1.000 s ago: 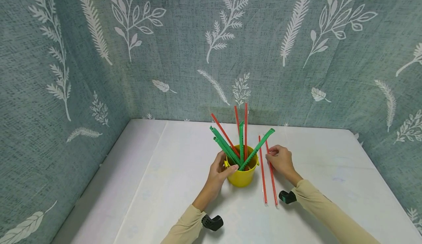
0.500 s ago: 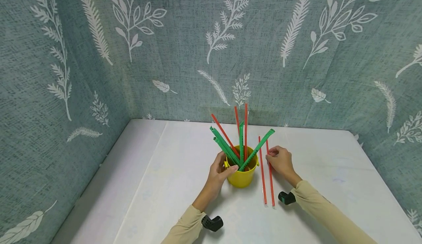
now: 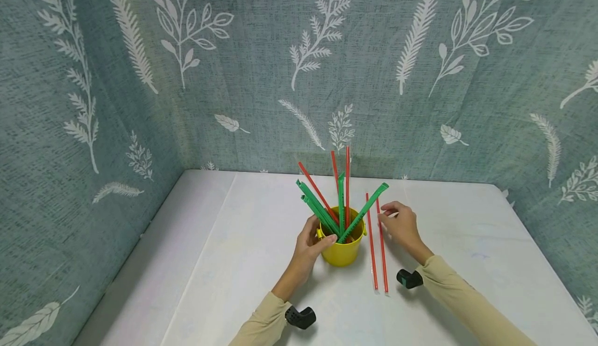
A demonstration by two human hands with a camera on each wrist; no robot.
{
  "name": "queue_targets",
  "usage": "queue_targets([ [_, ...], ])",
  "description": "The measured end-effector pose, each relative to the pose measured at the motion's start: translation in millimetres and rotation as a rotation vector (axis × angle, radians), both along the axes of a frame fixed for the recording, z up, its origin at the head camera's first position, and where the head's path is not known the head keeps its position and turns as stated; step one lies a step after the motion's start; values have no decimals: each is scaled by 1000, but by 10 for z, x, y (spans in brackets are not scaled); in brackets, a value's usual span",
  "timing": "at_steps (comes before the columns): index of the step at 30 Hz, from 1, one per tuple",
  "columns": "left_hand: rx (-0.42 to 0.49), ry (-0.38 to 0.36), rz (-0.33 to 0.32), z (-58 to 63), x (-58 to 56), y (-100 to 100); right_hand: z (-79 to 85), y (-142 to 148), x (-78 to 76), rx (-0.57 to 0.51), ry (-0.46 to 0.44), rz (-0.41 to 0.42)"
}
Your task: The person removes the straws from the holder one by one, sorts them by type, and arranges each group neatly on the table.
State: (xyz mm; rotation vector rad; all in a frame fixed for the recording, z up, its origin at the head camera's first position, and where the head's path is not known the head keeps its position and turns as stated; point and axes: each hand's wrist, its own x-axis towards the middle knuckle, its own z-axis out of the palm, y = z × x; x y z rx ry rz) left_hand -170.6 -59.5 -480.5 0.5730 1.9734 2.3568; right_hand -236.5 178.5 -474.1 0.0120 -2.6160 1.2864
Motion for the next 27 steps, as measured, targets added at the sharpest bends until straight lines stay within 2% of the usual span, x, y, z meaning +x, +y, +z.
queue_targets([
  [4,0,31,18,-34,-5,8,81,-4,0,-43,-5,28],
  [9,-12,20,24,-80,-21,8,187,-31,21,-117,-39,63],
  [15,-17,23,23,-47,-12,6,349,-82,68,-140,-35,111],
  [20,-2,23,21,-17,-3,-9,410,-136,59,-176,-54,134],
  [27,-10,45,13,-35,1,-8,457,-186,52,-257,-59,148],
])
